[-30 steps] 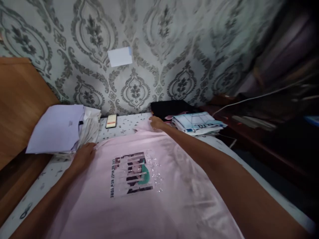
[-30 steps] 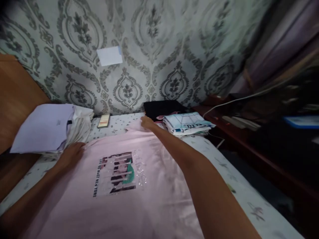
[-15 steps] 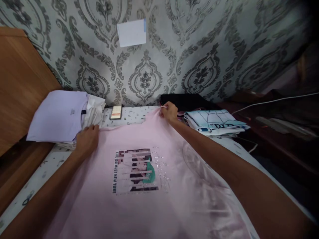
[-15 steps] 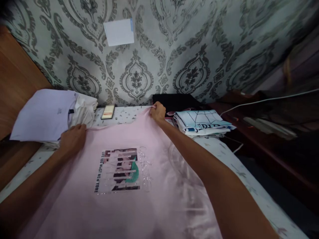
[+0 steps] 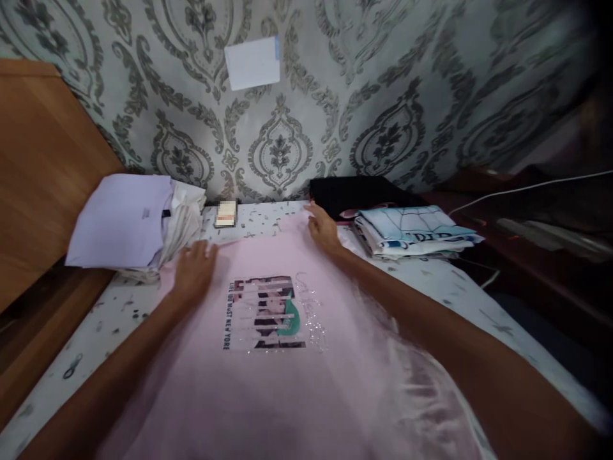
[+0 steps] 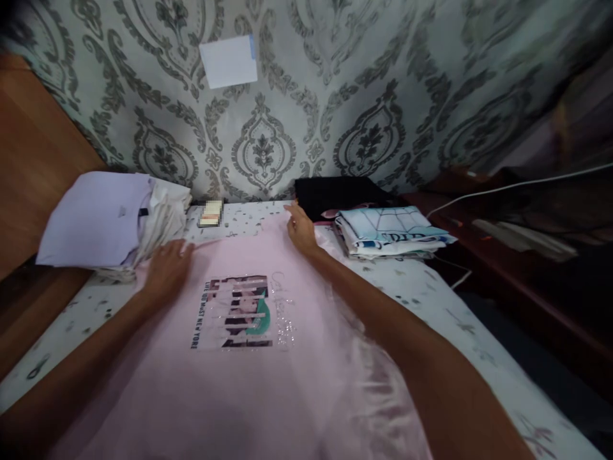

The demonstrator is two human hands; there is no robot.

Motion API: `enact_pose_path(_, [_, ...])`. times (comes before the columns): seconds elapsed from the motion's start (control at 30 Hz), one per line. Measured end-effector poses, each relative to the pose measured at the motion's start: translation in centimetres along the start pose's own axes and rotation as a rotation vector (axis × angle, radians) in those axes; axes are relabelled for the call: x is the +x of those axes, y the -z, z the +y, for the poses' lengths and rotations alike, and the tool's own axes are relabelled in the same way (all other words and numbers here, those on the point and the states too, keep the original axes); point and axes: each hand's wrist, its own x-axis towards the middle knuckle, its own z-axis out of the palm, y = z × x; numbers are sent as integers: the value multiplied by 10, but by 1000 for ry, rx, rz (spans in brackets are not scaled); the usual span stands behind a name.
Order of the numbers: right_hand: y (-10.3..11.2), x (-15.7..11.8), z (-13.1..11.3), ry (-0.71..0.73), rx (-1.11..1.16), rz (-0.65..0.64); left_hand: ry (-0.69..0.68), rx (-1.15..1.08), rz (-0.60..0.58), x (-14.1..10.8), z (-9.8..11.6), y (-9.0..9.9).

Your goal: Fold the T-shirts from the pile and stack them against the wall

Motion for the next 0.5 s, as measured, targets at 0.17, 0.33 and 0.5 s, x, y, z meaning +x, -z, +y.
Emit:
enact_pose_path(0.17, [10, -59, 13, 198, -75, -160, -209, -393, -125, -31, 28, -23])
enact_pose_path(0.33, [21, -93, 35, 154, -361, -222, 47, -267, -173, -17, -18, -35])
enact_pose_path(0.5, [23, -91, 39, 138, -420, -198, 115, -12, -73, 13, -63, -39])
